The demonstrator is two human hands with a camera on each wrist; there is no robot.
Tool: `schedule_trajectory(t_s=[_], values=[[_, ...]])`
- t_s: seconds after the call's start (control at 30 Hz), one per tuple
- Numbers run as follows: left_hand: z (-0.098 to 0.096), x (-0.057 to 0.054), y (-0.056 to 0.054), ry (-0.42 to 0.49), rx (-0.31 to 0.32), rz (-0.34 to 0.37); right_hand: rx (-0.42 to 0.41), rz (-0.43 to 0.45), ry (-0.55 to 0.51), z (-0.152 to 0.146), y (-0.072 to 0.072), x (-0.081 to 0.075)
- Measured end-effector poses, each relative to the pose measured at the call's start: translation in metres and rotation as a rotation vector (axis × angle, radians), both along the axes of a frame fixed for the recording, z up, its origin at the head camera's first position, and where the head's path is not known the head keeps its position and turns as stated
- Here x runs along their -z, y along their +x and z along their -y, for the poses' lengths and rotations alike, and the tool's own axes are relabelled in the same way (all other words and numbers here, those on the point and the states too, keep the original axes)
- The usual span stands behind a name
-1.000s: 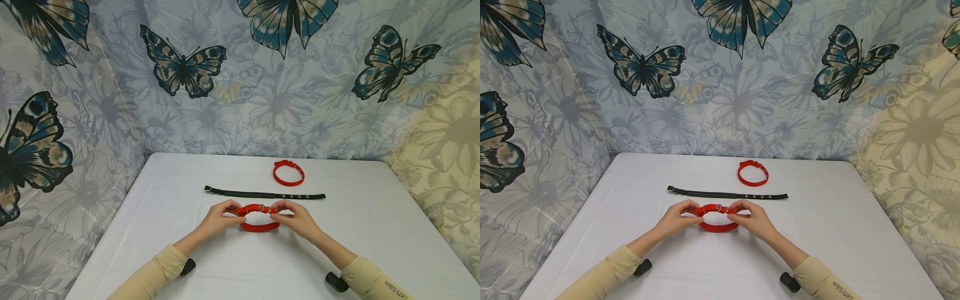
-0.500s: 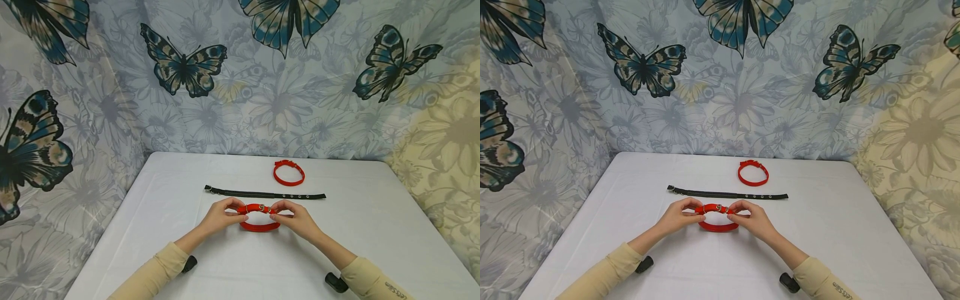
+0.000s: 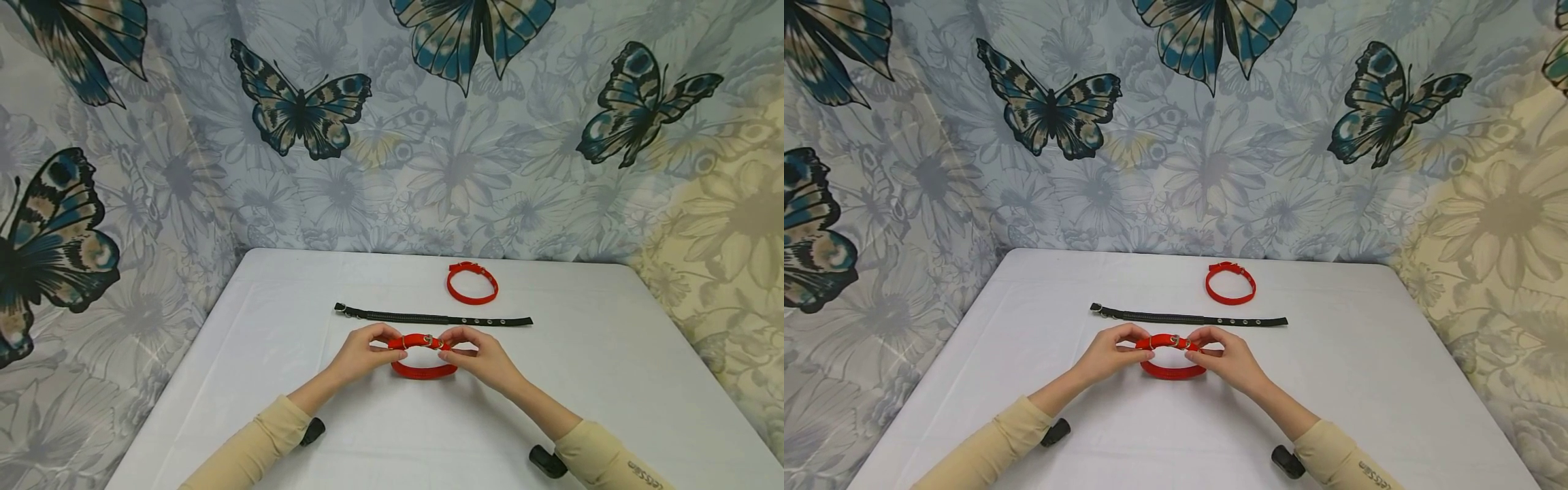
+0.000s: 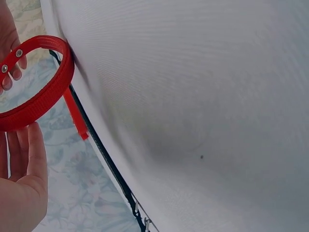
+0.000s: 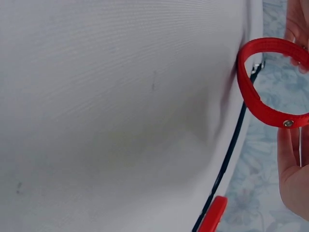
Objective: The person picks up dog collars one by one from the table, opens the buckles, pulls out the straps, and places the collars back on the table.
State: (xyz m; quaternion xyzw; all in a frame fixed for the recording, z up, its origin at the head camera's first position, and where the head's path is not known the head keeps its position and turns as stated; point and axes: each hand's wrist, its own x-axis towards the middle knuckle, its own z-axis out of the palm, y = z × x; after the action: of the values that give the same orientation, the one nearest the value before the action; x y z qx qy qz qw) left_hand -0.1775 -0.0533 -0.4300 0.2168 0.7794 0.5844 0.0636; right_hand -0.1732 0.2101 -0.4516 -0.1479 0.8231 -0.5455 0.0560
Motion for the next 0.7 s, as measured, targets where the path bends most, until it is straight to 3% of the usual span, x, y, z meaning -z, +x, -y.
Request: schedule_trajectory(t_s=[0.37, 0.6, 0.7], values=[[-0.002, -0.002, 0.001, 0.003, 0.013, -0.028, -0.022, -0.012, -0.021, 0.006, 0.0, -0.006], [-0.002, 0.032, -0.017, 0.01, 0.022, -0.028, -0.03, -0.036, -0.023, 0.005, 0.0, -0.004], [-0.003, 0.031, -0.017, 0.002, 0.019, -0.044, -0.036, -0.043, -0.026, 0.005, 0.0, -0.003]])
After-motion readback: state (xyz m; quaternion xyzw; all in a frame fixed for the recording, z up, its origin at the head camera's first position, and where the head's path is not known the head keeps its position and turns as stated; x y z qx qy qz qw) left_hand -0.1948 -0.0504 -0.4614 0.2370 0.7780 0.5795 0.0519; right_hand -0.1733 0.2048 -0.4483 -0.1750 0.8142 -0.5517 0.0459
